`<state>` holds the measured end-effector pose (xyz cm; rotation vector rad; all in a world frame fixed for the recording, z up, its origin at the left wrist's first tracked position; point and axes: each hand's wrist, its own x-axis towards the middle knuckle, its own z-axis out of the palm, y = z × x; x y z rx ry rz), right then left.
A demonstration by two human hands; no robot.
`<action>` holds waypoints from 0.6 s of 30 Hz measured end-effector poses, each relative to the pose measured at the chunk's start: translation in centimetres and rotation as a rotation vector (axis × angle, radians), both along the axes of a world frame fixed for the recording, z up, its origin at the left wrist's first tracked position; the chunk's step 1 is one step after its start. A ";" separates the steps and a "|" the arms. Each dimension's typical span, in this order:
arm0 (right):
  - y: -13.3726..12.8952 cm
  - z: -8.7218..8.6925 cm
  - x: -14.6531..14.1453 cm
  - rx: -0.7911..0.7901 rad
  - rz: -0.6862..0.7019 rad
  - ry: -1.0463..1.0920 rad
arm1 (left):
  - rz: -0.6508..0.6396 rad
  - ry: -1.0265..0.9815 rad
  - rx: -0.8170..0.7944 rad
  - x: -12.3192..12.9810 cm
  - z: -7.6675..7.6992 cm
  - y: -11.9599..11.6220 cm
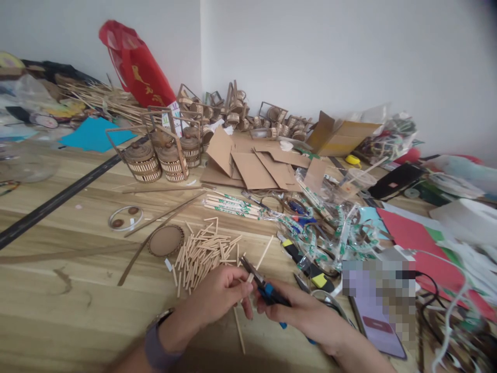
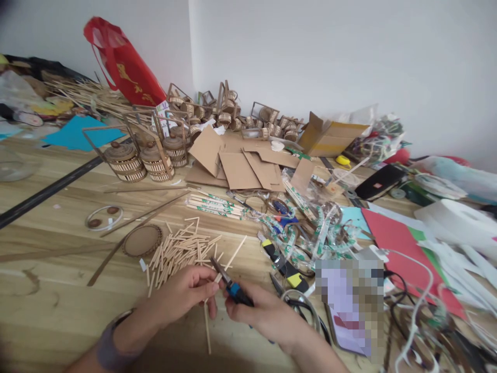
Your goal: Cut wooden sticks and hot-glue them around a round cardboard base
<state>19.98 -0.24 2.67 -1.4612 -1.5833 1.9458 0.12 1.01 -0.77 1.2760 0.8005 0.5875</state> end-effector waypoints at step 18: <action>0.0 -1.2 0.2 0.066 0.054 -0.027 | -0.015 0.069 0.010 -0.1 -0.2 -0.1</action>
